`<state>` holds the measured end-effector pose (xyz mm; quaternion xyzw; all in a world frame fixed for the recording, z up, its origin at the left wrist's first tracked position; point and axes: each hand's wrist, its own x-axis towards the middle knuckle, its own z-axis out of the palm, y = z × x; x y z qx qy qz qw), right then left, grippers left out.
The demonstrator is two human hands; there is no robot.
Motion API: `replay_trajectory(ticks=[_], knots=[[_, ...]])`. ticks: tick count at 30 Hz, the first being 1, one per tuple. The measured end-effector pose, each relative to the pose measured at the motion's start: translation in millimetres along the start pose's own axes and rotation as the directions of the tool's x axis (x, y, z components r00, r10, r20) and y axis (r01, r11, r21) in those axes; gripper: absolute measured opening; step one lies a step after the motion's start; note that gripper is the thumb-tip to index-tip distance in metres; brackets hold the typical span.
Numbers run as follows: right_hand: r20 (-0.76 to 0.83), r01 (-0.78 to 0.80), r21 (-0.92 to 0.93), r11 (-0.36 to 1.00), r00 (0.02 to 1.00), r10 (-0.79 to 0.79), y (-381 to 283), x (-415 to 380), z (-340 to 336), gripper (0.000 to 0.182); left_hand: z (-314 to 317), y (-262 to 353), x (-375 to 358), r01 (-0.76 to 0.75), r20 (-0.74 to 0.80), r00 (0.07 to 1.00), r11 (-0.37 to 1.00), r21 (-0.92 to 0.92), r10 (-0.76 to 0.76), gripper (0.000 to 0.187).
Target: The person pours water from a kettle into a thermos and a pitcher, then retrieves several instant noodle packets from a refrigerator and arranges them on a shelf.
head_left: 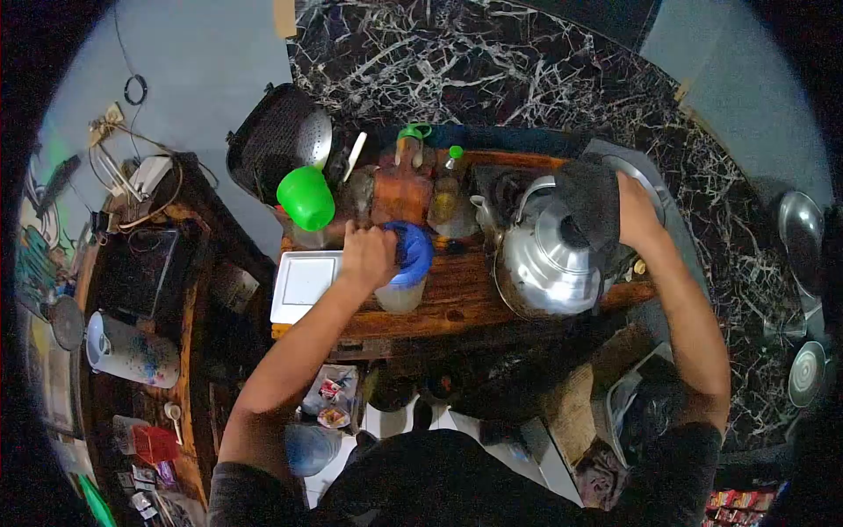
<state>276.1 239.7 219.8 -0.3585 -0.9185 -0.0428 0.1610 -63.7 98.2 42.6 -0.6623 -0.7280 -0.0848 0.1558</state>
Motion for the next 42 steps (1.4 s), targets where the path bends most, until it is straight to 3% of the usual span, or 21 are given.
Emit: replay_trajectory(ticks=[2, 5, 7, 8, 10, 13, 15, 19, 21, 22, 24, 28, 30, 32, 34, 35, 36, 37, 39, 41, 42], knots=[[-0.037, 0.006, -0.056, 0.998, 0.999, -0.008, 8.9, 0.4, 0.2, 0.043, -6.7, 1.7, 4.4, -0.012, -0.1, 0.995, 0.998, 0.061, 0.019, 0.018], [0.006, 0.008, 0.05, 0.999, 1.0, -0.009, 27.3, 3.7, -1.1, 0.044, -69.9, 6.3, 13.0, 0.005, -0.046, 0.999, 0.998, -0.064, -0.008, 0.02], [-0.126, -0.067, 0.008, 0.998, 0.99, 0.067, 36.3, 3.2, -2.7, 0.037, -93.3, 22.6, 19.1, 0.083, 0.096, 0.993, 0.984, -0.156, -0.068, 0.025], [-0.056, 0.008, 0.158, 0.987, 0.998, 0.001, 27.9, 1.9, -22.2, 0.041, -90.1, 38.2, 13.9, 0.063, 0.138, 0.99, 0.986, -0.153, -0.042, 0.026], [-0.119, -0.002, 0.109, 0.994, 0.993, 0.015, 47.6, -4.8, -25.0, 0.044, -57.4, 71.6, -6.2, -0.039, 0.097, 0.993, 0.973, -0.226, 0.062, 0.02], [-0.175, -0.051, 0.056, 0.997, 0.983, 0.06, 61.9, -15.9, -30.9, 0.048, 8.3, 111.7, -21.0, 0.004, 0.016, 1.0, 0.916, -0.401, 0.003, 0.017], [-0.171, -0.098, 0.055, 0.994, 0.98, 0.106, 63.5, -21.5, -39.3, 0.049, -5.8, 133.3, -12.6, -0.027, 0.254, 0.962, 0.96, -0.28, 0.101, 0.018], [-0.176, 0.041, -0.039, 0.998, 0.983, -0.047, 39.7, -25.2, -54.7, 0.044, 35.0, 145.8, -7.5, -0.248, 0.162, 0.953, 0.966, -0.069, 0.256, 0.021], [-0.075, -0.066, 0.054, 0.996, 0.995, 0.07, 36.7, -23.9, -58.9, 0.043, 88.1, 152.3, 3.4, -0.176, 0.398, 0.888, 0.97, -0.169, 0.23, 0.026], [-0.077, -0.066, 0.05, 0.997, 0.995, 0.07, 39.6, -24.2, -58.1, 0.043, 94.9, 152.2, 6.7, -0.177, 0.394, 0.889, 0.969, -0.171, 0.232, 0.026], [-0.069, -0.052, 0.004, 0.999, 0.996, 0.052, 46.9, -27.0, -51.5, 0.044, 102.8, 146.3, 11.1, 0.045, 0.47, 0.88, 0.971, -0.237, 0.074, 0.034], [-0.014, -0.099, 0.017, 0.995, 0.995, 0.099, 43.3, -22.0, -46.8, 0.047, 108.1, 125.9, -11.4, 0.123, 0.494, 0.867, 0.936, -0.331, 0.061, 0.032], [-0.085, -0.033, 0.066, 0.997, 0.996, 0.039, 28.3, -19.5, -47.7, 0.048, 95.3, 105.0, -51.8, -0.144, 0.077, 0.973, 0.832, -0.536, 0.218, 0.029], [-0.121, -0.027, 0.051, 0.998, 0.992, 0.033, 45.2, -16.5, -32.9, 0.049, 55.1, 70.0, -89.9, -0.353, -0.456, 0.883, 0.796, -0.492, 0.109, 0.029], [-0.149, -0.037, 0.036, 0.999, 0.988, 0.042, 41.4, -11.7, -31.0, 0.05, 26.7, 35.5, -113.5, -0.196, -0.53, 0.827, 0.79, -0.581, -0.185, 0.033], [-0.076, 0.009, 0.157, 0.988, 0.997, 0.003, 25.7, -4.4, -39.6, 0.05, 40.3, 23.6, -120.0, 0.027, -0.411, 0.746, 0.64, -0.768, -0.524, 0.03], [-0.007, 0.049, 0.278, 0.959, 0.999, -0.05, 14.8, 3.1, -43.0, 0.05, 28.3, 20.2, -109.0, 0.058, -0.352, 0.688, 0.532, -0.845, -0.635, 0.027], [-0.006, 0.063, 0.282, 0.957, 0.998, -0.064, 10.4, 9.8, -41.0, 0.05, 45.3, 4.3, -109.1, 0.172, -0.16, 0.722, 0.398, -0.901, -0.673, 0.022], [0.025, 0.158, 0.011, 0.987, 0.987, -0.158, 5.8, 26.1, -39.2, 0.048, 100.2, -27.9, -114.2, 0.328, 0.163, 0.806, 0.2, -0.923, -0.569, 0.034], [0.04, 0.231, -0.064, 0.971, 0.973, -0.229, 20.9, 54.0, -21.7, 0.045, 143.3, -32.6, -108.6, 0.157, 0.121, 0.823, 0.017, -0.987, -0.555, 0.047], [0.067, 0.292, -0.131, 0.947, 0.956, -0.285, 24.1, 63.3, -15.7, 0.042, 110.7, -23.1, -99.4, 0.186, 0.176, 0.832, -0.034, -0.982, -0.526, 0.052]])
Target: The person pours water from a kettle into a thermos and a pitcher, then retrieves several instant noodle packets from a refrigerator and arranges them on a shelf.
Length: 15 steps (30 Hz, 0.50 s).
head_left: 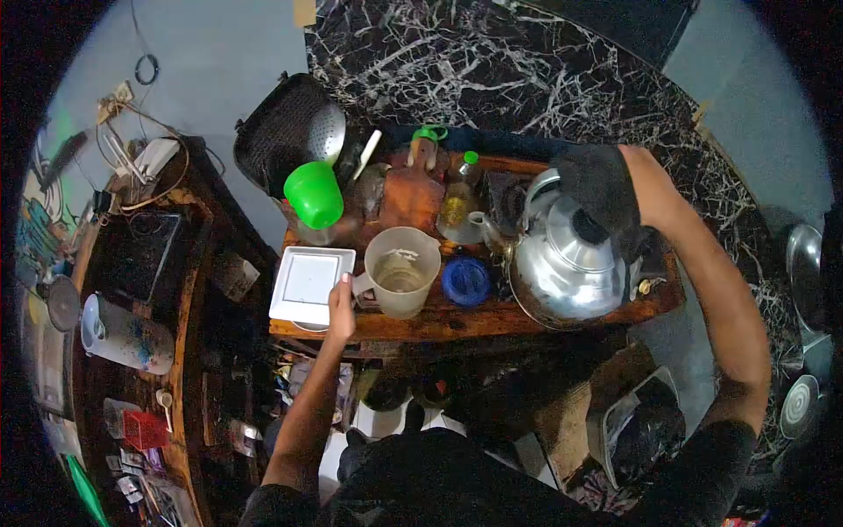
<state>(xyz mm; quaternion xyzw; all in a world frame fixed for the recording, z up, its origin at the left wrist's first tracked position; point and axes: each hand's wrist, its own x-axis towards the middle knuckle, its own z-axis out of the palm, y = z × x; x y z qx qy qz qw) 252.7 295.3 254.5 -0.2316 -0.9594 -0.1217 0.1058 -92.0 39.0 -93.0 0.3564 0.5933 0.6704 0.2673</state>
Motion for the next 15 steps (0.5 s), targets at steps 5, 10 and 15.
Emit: replay_trajectory(ticks=[5, 10, 15], knots=[[0.155, 0.135, 0.023, 0.991, 0.978, -0.137, -70.5, 52.7, -38.1, 0.049, 36.9, -7.8, 2.2, 0.061, -0.184, 0.976, 0.961, -0.271, -0.114, 0.056], [0.161, 0.236, -0.146, 0.961, 0.964, -0.212, -94.8, 86.0, -28.7, 0.039, 51.9, -3.4, -1.3, -0.087, -0.465, 0.885, 0.988, -0.127, 0.019, 0.054], [0.153, 0.362, -0.193, 0.912, 0.929, -0.336, -112.4, 108.2, -29.7, 0.04, 47.7, -16.1, 0.7, -0.139, -0.492, 0.871, 0.961, -0.24, 0.003, 0.053]])
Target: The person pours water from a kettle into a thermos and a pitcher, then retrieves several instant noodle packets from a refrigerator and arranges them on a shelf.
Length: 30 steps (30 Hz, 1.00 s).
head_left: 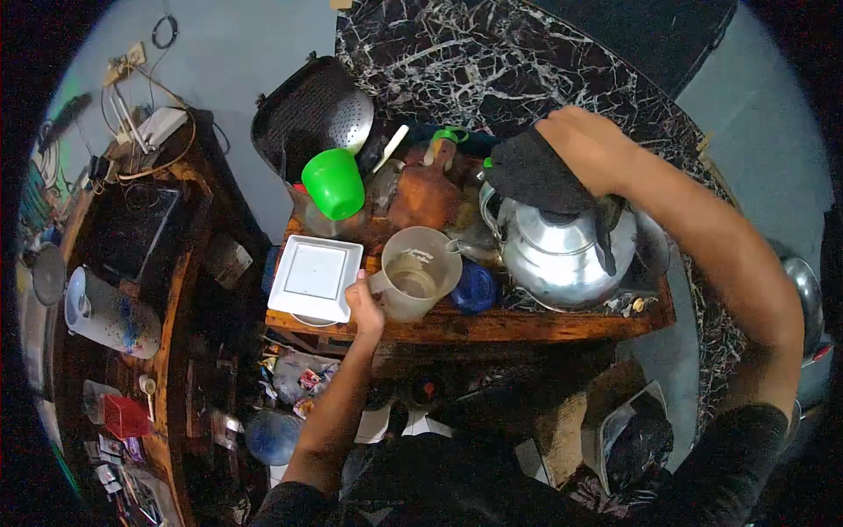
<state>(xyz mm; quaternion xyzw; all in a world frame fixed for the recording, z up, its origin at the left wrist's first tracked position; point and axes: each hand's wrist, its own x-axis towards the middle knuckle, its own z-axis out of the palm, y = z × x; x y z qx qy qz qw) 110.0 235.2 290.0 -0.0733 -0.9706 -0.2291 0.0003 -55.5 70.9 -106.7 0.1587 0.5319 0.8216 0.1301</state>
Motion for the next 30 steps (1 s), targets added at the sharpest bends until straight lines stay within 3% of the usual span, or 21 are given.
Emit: replay_trajectory(ticks=[2, 3, 5, 6, 7, 9, 10, 12, 14, 15, 17, 23, 30], knots=[[0.144, -0.005, -0.061, 0.998, 0.989, 0.014, -9.5, 12.8, -15.9, 0.041, 6.5, 22.0, -8.1, -0.358, 0.066, 0.932, 0.874, 0.33, 0.357, 0.054], [0.143, -0.002, -0.063, 0.998, 0.99, 0.011, -14.0, 19.9, -20.0, 0.041, 16.0, 39.5, -15.1, -0.216, 0.015, 0.976, 0.956, 0.196, 0.218, 0.054], [0.359, -0.072, -0.123, 0.99, 0.927, 0.112, -19.2, 30.6, -25.6, 0.038, 9.3, 43.1, -12.8, -0.149, 0.054, 0.988, 0.974, 0.17, 0.142, 0.054], [0.361, -0.07, -0.124, 0.99, 0.926, 0.111, -16.1, 31.2, -20.1, 0.038, 5.8, 43.0, -13.6, -0.077, 0.095, 0.993, 0.985, 0.152, 0.063, 0.054], [0.312, -0.012, -0.105, 0.994, 0.949, 0.044, -13.1, 32.2, -11.6, 0.038, 5.6, 40.7, -15.1, -0.077, 0.093, 0.994, 0.986, 0.149, 0.063, 0.054], [0.258, 0.054, -0.092, 0.994, 0.966, -0.028, -13.8, 36.1, -9.7, 0.039, 9.8, 39.4, -16.4, -0.227, 0.034, 0.974, 0.942, 0.249, 0.226, 0.054], [0.3, 0.062, -0.099, 0.993, 0.953, -0.029, -20.6, 38.6, -14.9, 0.04, 9.8, 42.4, -16.3, -0.227, 0.027, 0.973, 0.942, 0.248, 0.227, 0.054], [0.342, 0.073, -0.106, 0.992, 0.939, -0.033, -24.5, 41.7, -15.7, 0.04, 8.2, 52.7, -17.6, -0.092, 0.061, 0.995, 0.984, 0.154, 0.084, 0.054], [0.199, 0.171, -0.087, 0.981, 0.968, -0.151, -21.5, 40.1, -7.4, 0.037, 13.2, 61.5, -19.8, -0.089, 0.059, 0.995, 0.988, 0.13, 0.082, 0.055], [0.199, 0.174, -0.088, 0.981, 0.968, -0.154, -24.1, 44.9, -9.6, 0.037, 14.6, 63.4, -19.9, -0.088, 0.06, 0.995, 0.99, 0.106, 0.082, 0.055], [0.378, 0.148, -0.143, 0.979, 0.922, -0.084, -29.7, 57.9, -12.9, 0.034, 13.4, 56.5, -19.9, -0.094, 0.044, 0.995, 0.988, 0.121, 0.089, 0.056], [0.363, 0.322, -0.253, 0.912, 0.906, -0.218, -38.5, 69.6, -20.2, 0.025, 7.6, 51.8, -16.7, -0.071, 0.087, 0.994, 0.988, 0.138, 0.059, 0.056], [0.459, 0.304, -0.294, 0.906, 0.877, -0.145, -43.3, 80.2, -22.5, 0.023, 12.8, 50.4, -16.3, -0.032, 0.047, 0.999, 0.994, 0.103, 0.028, 0.055]])
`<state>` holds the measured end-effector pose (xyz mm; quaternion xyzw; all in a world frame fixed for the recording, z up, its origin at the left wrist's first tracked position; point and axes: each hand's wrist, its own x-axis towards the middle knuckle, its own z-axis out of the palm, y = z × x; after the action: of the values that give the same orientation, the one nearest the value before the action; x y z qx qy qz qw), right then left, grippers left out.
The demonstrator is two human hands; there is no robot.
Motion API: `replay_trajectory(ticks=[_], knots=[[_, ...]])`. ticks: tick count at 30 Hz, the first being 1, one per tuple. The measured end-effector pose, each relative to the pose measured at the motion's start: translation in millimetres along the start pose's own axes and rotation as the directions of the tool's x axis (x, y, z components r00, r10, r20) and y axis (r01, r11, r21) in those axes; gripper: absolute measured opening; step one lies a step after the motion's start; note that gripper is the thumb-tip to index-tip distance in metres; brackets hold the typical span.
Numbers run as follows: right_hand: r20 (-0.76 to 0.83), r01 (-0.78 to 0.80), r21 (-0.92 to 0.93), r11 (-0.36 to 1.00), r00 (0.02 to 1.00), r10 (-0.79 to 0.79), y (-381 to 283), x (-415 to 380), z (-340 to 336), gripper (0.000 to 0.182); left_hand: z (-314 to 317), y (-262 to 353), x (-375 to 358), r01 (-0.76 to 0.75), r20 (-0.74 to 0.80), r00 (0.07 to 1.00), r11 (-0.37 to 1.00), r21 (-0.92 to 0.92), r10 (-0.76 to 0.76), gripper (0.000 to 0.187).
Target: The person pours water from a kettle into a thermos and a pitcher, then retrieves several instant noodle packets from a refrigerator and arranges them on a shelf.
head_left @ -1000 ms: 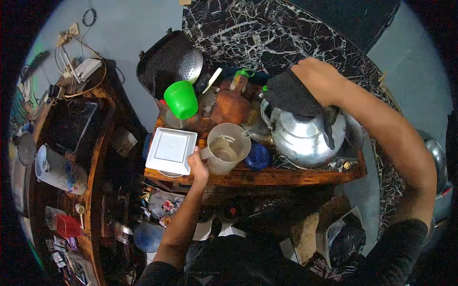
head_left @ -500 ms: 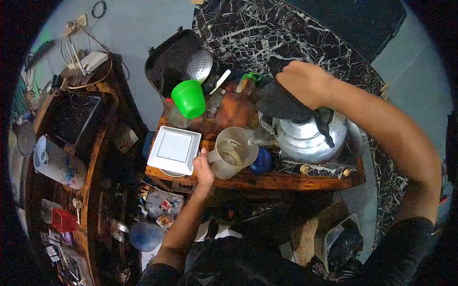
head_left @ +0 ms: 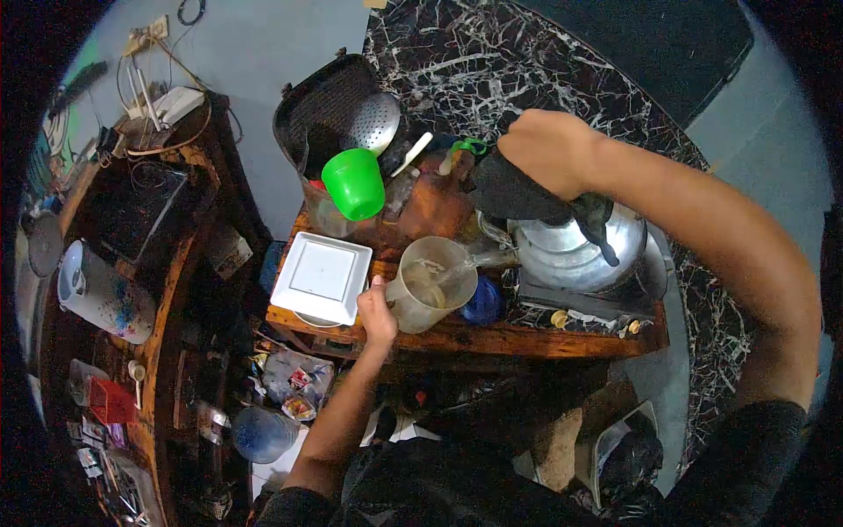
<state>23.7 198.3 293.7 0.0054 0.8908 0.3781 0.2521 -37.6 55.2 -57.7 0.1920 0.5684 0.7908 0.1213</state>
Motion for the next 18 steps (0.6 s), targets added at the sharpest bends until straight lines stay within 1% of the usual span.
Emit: replay_trajectory(ticks=[2, 3, 5, 8, 10, 12, 14, 15, 17, 18], knots=[[-0.16, 0.074, -0.039, 0.997, 0.984, -0.079, 2.6, -0.9, 4.6, 0.022, -0.5, -0.6, 1.2, -0.003, 0.004, 1.0, 1.0, 0.018, 0.003, 0.055], [-0.159, 0.074, -0.041, 0.996, 0.984, -0.08, 3.4, 0.1, 3.7, 0.022, -1.1, -1.1, 1.8, -0.006, 0.01, 1.0, 0.999, 0.038, 0.005, 0.055], [-0.092, 0.002, 0.009, 1.0, 0.996, -0.001, 4.3, 2.0, 2.2, 0.02, -1.6, -4.4, 2.7, -0.011, 0.015, 1.0, 0.998, 0.054, 0.011, 0.055], [-0.058, 0.03, -0.029, 0.999, 0.998, -0.032, 6.4, 1.2, -4.9, 0.019, -1.5, -14.2, 5.1, -0.024, 0.011, 1.0, 0.997, 0.073, 0.023, 0.056], [-0.084, 0.029, -0.014, 0.999, 0.996, -0.03, 9.0, 1.5, -2.9, 0.02, 0.2, -19.0, 6.3, -0.03, 0.001, 1.0, 0.997, 0.076, 0.03, 0.055], [-0.111, 0.028, 0.002, 1.0, 0.993, -0.028, 8.5, 0.8, -6.8, 0.02, 1.8, -22.8, 6.8, -0.045, -0.023, 0.999, 0.992, 0.116, 0.048, 0.056], [-0.045, -0.07, 0.065, 0.995, 0.996, 0.073, 5.8, -2.4, -17.2, 0.02, 3.8, -26.3, 6.9, -0.052, -0.031, 0.998, 0.994, 0.1, 0.055, 0.056], [-0.046, -0.07, 0.063, 0.996, 0.996, 0.073, 5.2, -3.1, -21.1, 0.02, 4.4, -26.1, 6.8, -0.057, -0.038, 0.997, 0.995, 0.085, 0.061, 0.057], [0.063, -0.1, 0.052, 0.994, 0.993, 0.097, 4.0, -3.9, -27.9, 0.028, 4.0, -25.8, 6.8, -0.05, -0.03, 0.998, 0.996, 0.076, 0.053, 0.057], [0.062, -0.101, 0.05, 0.994, 0.993, 0.098, 4.2, -3.8, -30.3, 0.028, 4.2, -23.8, 7.3, -0.043, -0.023, 0.999, 0.997, 0.069, 0.044, 0.058]])
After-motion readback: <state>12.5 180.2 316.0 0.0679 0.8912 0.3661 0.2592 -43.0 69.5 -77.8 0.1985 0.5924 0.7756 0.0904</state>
